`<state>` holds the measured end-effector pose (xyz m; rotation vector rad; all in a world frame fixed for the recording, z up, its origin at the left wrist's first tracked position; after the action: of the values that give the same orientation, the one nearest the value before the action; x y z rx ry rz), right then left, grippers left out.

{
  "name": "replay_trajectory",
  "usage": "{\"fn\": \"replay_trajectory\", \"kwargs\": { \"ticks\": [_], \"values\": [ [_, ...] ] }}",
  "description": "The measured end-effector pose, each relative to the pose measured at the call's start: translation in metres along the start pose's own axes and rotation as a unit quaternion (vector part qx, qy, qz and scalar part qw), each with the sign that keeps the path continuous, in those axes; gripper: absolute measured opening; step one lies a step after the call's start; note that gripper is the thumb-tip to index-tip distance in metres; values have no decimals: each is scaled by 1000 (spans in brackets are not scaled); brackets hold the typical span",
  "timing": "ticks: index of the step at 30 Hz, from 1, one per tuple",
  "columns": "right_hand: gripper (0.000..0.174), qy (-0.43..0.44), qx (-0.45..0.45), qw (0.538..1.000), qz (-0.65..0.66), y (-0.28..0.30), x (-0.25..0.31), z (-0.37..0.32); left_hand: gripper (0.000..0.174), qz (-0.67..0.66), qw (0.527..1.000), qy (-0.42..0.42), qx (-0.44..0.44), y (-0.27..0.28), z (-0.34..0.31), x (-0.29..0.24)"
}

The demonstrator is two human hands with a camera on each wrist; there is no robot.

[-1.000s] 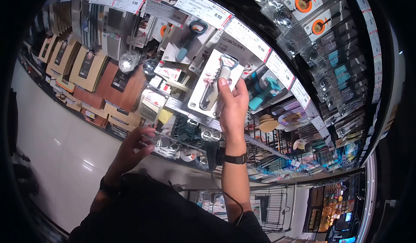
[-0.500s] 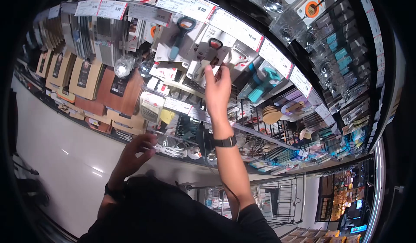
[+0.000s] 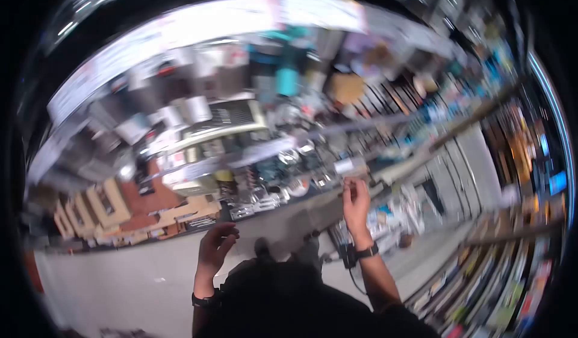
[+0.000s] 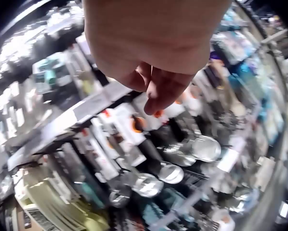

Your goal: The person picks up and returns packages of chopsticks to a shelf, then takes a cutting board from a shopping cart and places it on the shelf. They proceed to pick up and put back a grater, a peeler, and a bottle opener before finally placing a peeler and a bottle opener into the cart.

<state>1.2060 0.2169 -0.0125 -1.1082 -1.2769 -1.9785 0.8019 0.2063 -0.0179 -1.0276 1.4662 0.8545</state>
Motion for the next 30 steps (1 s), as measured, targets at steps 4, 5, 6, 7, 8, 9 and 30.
{"fn": "replay_trajectory", "kwargs": {
  "ticks": [4,5,6,7,8,9,30],
  "values": [
    [33,-157,-5,961,-229,84,-148,-96,26,20,993,48,102,-56,35,19],
    [40,-179,35,935,-306,97,-175,-127,26,28,991,51,123,-71,42,21],
    [44,-290,64,907,-297,110,-196,-158,26,33,985,67,158,-89,50,27],
    [46,-325,110,890,-302,118,-216,-189,26,40,979,81,184,-104,58,32],
    [46,-388,124,867,-287,127,-228,-215,28,62,970,84,218,-119,66,38],
    [47,-446,140,843,-267,133,-245,-244,28,69,965,88,236,-134,76,45],
    [39,-438,311,843,-22,165,-301,-289,35,349,885,16,307,-477,173,238]
  ]
}}
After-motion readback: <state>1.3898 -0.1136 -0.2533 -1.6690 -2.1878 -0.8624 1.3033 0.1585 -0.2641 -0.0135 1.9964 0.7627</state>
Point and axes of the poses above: each hand's wrist, its own z-axis towards the middle knuckle, its own y-axis out of the back of the hand, x = y × z, the point moved 8 cm from there along z, towards the middle knuckle, and after that the axes turned 7 degrees about x, right-handed, at the moved point
